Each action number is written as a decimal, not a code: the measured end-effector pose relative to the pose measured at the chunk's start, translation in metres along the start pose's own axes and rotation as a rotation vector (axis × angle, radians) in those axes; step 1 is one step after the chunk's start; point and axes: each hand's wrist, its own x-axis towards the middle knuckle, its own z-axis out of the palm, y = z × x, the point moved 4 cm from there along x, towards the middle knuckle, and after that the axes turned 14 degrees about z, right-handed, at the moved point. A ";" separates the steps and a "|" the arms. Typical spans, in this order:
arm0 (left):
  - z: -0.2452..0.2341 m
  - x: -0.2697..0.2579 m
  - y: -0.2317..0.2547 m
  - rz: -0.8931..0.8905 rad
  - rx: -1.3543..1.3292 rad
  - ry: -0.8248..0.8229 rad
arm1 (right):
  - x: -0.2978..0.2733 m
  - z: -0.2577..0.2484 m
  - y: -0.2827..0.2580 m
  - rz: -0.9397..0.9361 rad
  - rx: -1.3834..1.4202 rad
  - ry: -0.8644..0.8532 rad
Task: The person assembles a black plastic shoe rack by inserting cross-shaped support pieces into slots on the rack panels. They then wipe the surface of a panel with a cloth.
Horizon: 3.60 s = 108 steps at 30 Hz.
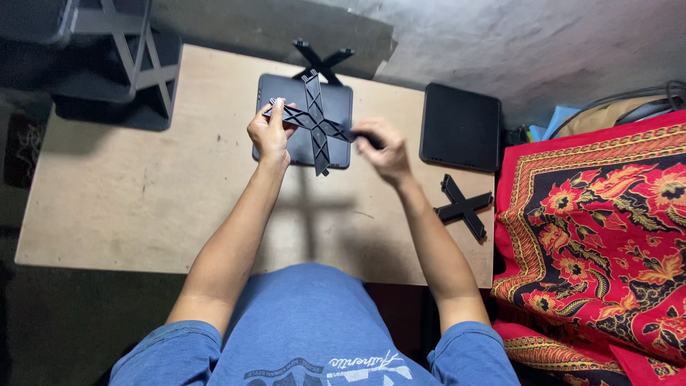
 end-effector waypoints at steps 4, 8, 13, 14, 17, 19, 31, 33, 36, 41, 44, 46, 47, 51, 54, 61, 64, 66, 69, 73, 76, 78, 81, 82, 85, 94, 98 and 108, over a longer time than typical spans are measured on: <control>-0.015 -0.030 -0.015 -0.048 0.049 0.034 | -0.005 -0.027 0.094 0.262 -0.112 0.238; -0.024 -0.057 -0.030 -0.090 0.083 0.046 | -0.032 -0.016 0.185 0.260 -0.300 0.219; -0.019 -0.082 -0.044 -0.127 0.009 0.063 | -0.074 0.013 0.254 0.365 -0.419 0.076; -0.018 -0.085 -0.046 -0.131 0.001 0.076 | -0.078 0.017 0.255 0.360 -0.465 0.051; -0.011 -0.087 -0.054 -0.148 -0.113 0.114 | -0.077 0.020 0.235 0.344 -0.584 0.023; -0.005 -0.085 -0.061 -0.191 -0.199 0.129 | -0.062 0.028 0.200 0.130 -0.353 -0.025; -0.010 -0.028 -0.030 -0.475 -0.040 -0.098 | 0.005 0.050 0.031 -0.213 -0.310 -0.078; -0.012 -0.011 -0.011 -0.492 -0.029 -0.133 | 0.015 0.065 0.025 -0.119 -0.234 -0.044; -0.025 0.022 0.013 -0.492 0.135 -0.150 | 0.028 0.092 0.023 -0.032 -0.145 0.048; -0.074 0.085 0.024 -0.186 0.546 -0.225 | 0.045 0.167 0.049 0.305 -0.101 0.149; -0.107 0.121 0.016 0.111 0.711 -0.382 | 0.048 0.214 0.069 0.468 -0.050 0.167; -0.128 0.136 0.006 0.238 0.794 -0.498 | 0.050 0.241 0.078 0.469 -0.051 0.196; -0.139 0.142 0.002 0.262 0.865 -0.549 | 0.052 0.254 0.082 0.467 -0.051 0.209; -0.169 0.141 -0.007 0.267 1.029 -0.664 | 0.062 0.296 0.100 0.611 0.190 0.190; -0.176 0.137 -0.004 0.301 0.974 -0.695 | 0.064 0.313 0.107 0.652 0.189 0.213; -0.170 0.158 0.003 0.245 0.969 -0.766 | 0.062 0.327 0.110 0.658 0.123 0.261; -0.161 0.169 0.002 0.258 0.945 -0.790 | 0.064 0.326 0.103 0.634 0.057 0.271; -0.155 0.175 0.000 0.279 0.939 -0.806 | 0.066 0.325 0.096 0.593 -0.030 0.273; -0.145 0.182 -0.006 0.290 0.941 -0.843 | 0.073 0.325 0.086 0.538 -0.100 0.273; -0.133 0.188 -0.014 0.332 0.912 -0.885 | 0.076 0.326 0.076 0.465 -0.144 0.282; -0.126 0.191 -0.023 0.334 0.924 -0.959 | 0.076 0.329 0.075 0.457 -0.186 0.312; -0.119 0.190 -0.032 0.341 0.937 -1.021 | 0.074 0.332 0.076 0.471 -0.188 0.324; -0.107 0.189 -0.046 0.352 1.025 -1.132 | 0.073 0.336 0.079 0.448 -0.191 0.329; -0.104 0.189 -0.049 0.377 1.063 -1.175 | 0.072 0.336 0.080 0.449 -0.181 0.334; -0.099 0.191 -0.056 0.432 1.155 -1.276 | 0.075 0.334 0.085 0.461 -0.203 0.324; -0.109 0.199 -0.068 0.515 1.117 -1.293 | 0.078 0.332 0.078 0.473 -0.169 0.250; -0.114 0.202 -0.062 0.521 1.067 -1.228 | 0.085 0.339 0.081 0.516 -0.274 0.194; -0.105 0.200 -0.055 0.458 1.174 -1.261 | 0.075 0.338 0.093 0.655 -0.249 0.182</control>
